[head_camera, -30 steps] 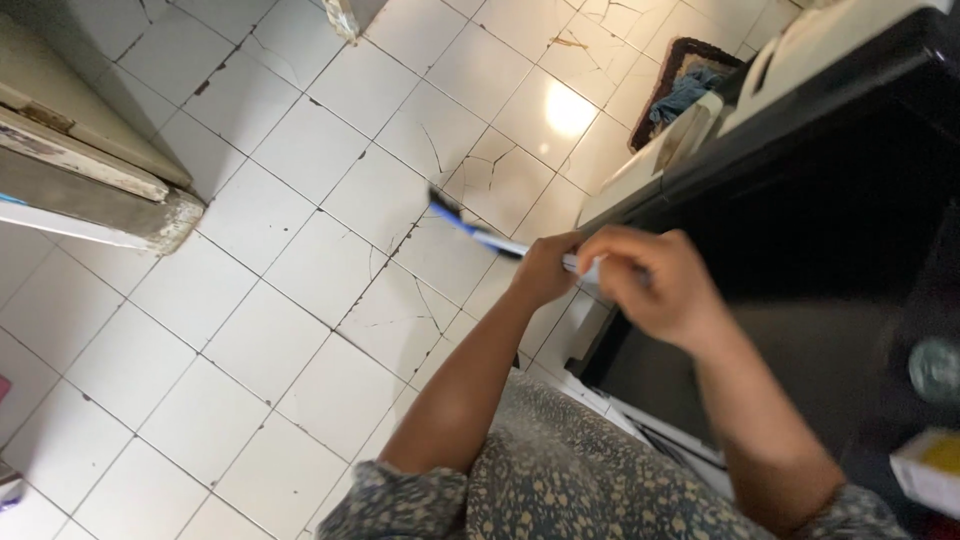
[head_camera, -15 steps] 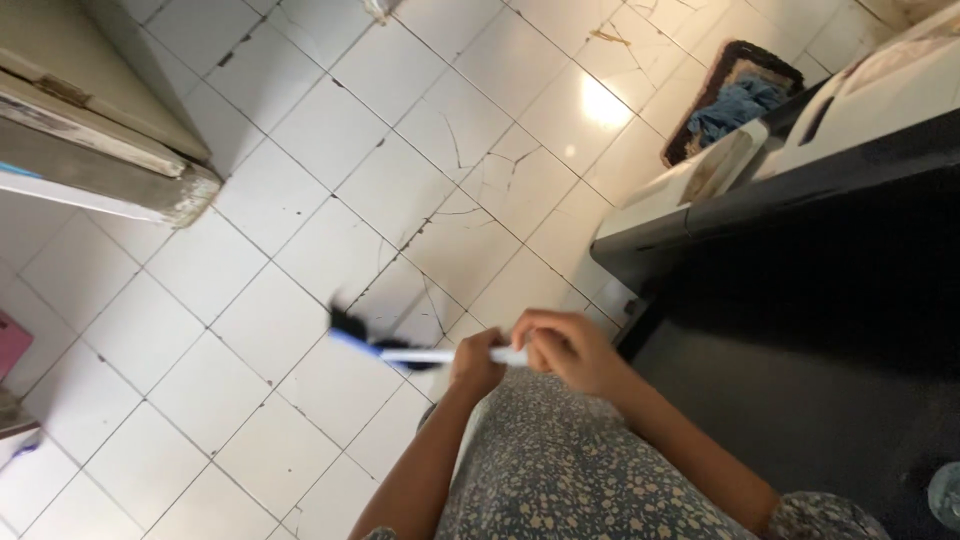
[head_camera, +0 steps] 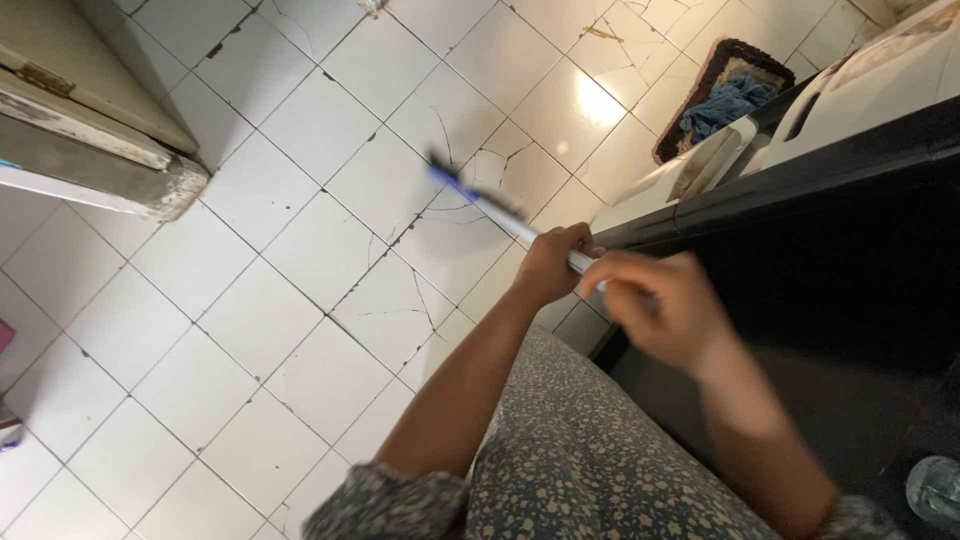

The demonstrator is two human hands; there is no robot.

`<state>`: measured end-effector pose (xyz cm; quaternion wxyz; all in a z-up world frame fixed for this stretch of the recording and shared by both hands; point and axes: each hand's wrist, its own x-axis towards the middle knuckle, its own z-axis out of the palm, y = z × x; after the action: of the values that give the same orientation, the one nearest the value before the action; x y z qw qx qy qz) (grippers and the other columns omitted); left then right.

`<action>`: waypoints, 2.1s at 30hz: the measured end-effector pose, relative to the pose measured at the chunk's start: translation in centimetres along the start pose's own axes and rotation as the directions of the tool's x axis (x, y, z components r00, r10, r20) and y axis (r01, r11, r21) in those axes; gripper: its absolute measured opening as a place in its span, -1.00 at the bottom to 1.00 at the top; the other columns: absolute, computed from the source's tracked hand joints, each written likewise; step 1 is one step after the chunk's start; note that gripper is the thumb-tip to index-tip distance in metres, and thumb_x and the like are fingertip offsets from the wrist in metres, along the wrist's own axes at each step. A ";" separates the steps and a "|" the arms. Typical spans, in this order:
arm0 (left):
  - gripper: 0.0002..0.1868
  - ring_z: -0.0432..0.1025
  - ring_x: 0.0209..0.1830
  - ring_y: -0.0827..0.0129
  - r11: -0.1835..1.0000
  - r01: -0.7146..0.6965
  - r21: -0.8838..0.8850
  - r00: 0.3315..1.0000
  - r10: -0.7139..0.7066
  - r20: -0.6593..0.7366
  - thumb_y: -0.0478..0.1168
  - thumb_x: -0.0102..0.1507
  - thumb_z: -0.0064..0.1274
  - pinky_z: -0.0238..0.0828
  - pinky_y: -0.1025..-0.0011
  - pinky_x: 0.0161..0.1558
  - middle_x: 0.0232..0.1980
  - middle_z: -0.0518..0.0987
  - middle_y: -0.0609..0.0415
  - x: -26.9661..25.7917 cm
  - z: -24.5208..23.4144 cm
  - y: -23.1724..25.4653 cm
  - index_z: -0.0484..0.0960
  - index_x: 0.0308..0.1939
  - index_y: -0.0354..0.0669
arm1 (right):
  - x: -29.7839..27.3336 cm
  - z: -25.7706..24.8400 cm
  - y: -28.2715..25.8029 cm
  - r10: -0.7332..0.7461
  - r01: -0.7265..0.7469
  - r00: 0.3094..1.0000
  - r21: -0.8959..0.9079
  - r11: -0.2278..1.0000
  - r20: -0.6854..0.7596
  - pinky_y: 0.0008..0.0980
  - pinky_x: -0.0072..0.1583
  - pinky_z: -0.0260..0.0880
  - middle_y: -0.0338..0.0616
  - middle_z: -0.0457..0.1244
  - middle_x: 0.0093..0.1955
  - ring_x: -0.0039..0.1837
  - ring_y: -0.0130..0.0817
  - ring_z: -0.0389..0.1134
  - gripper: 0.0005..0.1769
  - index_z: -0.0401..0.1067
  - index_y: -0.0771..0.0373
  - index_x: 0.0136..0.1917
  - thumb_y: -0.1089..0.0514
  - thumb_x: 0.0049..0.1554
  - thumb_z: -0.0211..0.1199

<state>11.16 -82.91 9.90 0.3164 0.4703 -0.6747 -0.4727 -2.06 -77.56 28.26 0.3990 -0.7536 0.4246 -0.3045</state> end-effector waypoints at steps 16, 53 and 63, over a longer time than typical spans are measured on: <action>-0.77 0.61 -0.20 -0.02 0.938 0.272 0.215 0.959 -0.282 0.017 -0.24 0.12 0.21 0.51 0.12 -0.14 -0.28 0.67 -0.14 -11.0 -0.5 -6.9 0.61 -0.14 -0.06 | -2.4 6.4 6.9 0.163 -0.225 0.973 0.518 0.825 0.163 -0.51 -0.40 0.03 -0.28 0.13 -0.46 -0.45 -0.61 0.03 -0.76 0.44 0.39 -0.09 0.39 0.24 -0.08; -0.81 0.61 -0.18 0.12 0.882 0.340 0.327 0.861 -0.431 0.268 -0.15 0.21 0.13 0.54 0.17 -0.12 -0.20 0.68 0.01 -18.7 -7.7 -2.6 0.61 -0.08 0.08 | -4.3 11.1 -4.3 0.304 -0.286 0.953 0.350 0.892 0.004 -0.49 -0.33 0.11 -0.24 0.14 -0.42 -0.41 -0.53 0.06 -0.71 0.42 0.38 -0.17 0.27 0.28 -0.08; -0.81 0.58 -0.12 0.01 0.977 0.034 0.212 0.961 -0.090 0.260 -0.28 0.14 0.14 0.46 0.12 -0.08 -0.20 0.67 -0.06 -31.2 -11.4 -13.0 0.59 -0.17 -0.06 | -8.7 28.2 -10.1 0.341 -0.169 0.927 0.641 0.749 -0.154 -0.44 -0.28 0.15 -0.31 0.01 -0.51 -0.43 -0.54 0.00 -0.70 0.39 0.42 -0.04 0.35 0.38 -0.18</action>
<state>36.63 -59.13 2.35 0.1567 0.4532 -0.7413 -0.4695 20.53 -57.00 21.93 0.6014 -0.4688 0.4501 -0.4647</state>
